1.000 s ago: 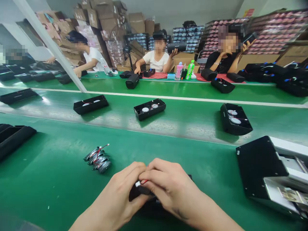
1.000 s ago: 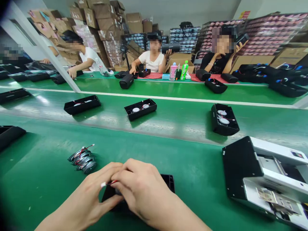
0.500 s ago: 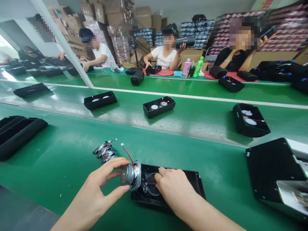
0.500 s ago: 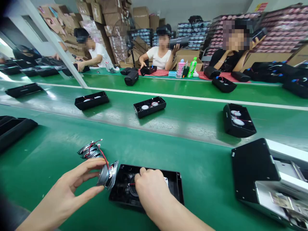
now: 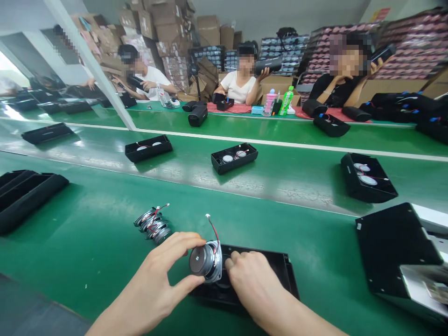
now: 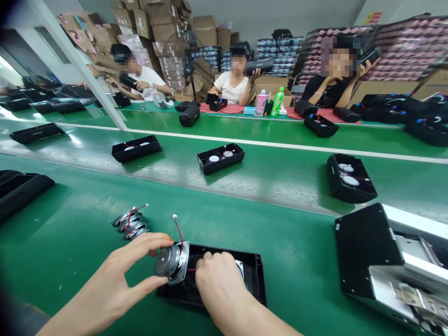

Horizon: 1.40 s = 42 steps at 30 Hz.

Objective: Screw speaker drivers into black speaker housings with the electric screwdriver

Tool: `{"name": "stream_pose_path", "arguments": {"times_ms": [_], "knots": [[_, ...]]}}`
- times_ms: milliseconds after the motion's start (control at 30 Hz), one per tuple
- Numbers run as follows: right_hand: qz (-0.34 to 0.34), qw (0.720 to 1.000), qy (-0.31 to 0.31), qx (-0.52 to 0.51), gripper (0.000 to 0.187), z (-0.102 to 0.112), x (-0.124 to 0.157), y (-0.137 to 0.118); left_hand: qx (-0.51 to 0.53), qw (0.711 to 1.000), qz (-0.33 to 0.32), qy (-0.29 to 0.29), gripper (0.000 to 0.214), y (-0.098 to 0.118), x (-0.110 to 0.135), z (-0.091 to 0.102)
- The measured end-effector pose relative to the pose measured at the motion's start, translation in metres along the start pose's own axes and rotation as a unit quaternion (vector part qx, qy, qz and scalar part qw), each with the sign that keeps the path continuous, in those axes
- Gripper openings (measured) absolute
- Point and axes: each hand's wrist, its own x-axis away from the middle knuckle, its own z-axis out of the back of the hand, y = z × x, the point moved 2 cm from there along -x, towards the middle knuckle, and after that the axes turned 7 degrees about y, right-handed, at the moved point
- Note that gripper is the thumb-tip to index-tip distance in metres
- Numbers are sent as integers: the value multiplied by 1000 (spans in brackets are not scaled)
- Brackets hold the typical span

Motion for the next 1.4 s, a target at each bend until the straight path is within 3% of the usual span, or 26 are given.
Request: {"name": "stream_pose_path", "arguments": {"times_ms": [200, 333, 433, 633, 867, 1100, 1233, 1400], "knots": [[-34, 990, 128, -41, 18, 13, 48, 29, 13, 998, -37, -54, 47, 18, -3, -17], [-23, 955, 255, -147, 19, 11, 73, 36, -9, 992, -83, -97, 45, 28, -7, -42], [-25, 945, 284, -157, 20, 8, 77, 35, -49, 984, -120, -120, 44, 35, -7, -49], [-33, 940, 294, -170, 21, 5, 76, 34, -85, 971, -167, -146, 38, 43, -6, -46], [-26, 939, 306, -158, 20, 7, 78, 32, -99, 965, -155, -185, 31, 28, -9, -69], [-36, 947, 285, -142, 18, 3, 79, 33, -123, 938, -191, -262, 24, 17, -18, -66], [-24, 962, 247, -115, 21, 18, 83, 35, -129, 931, -213, -267, 23, 11, -18, -66], [2, 980, 200, 8, 20, 43, 81, 42, -82, 942, -234, -226, 28, 9, -17, -65]]}}
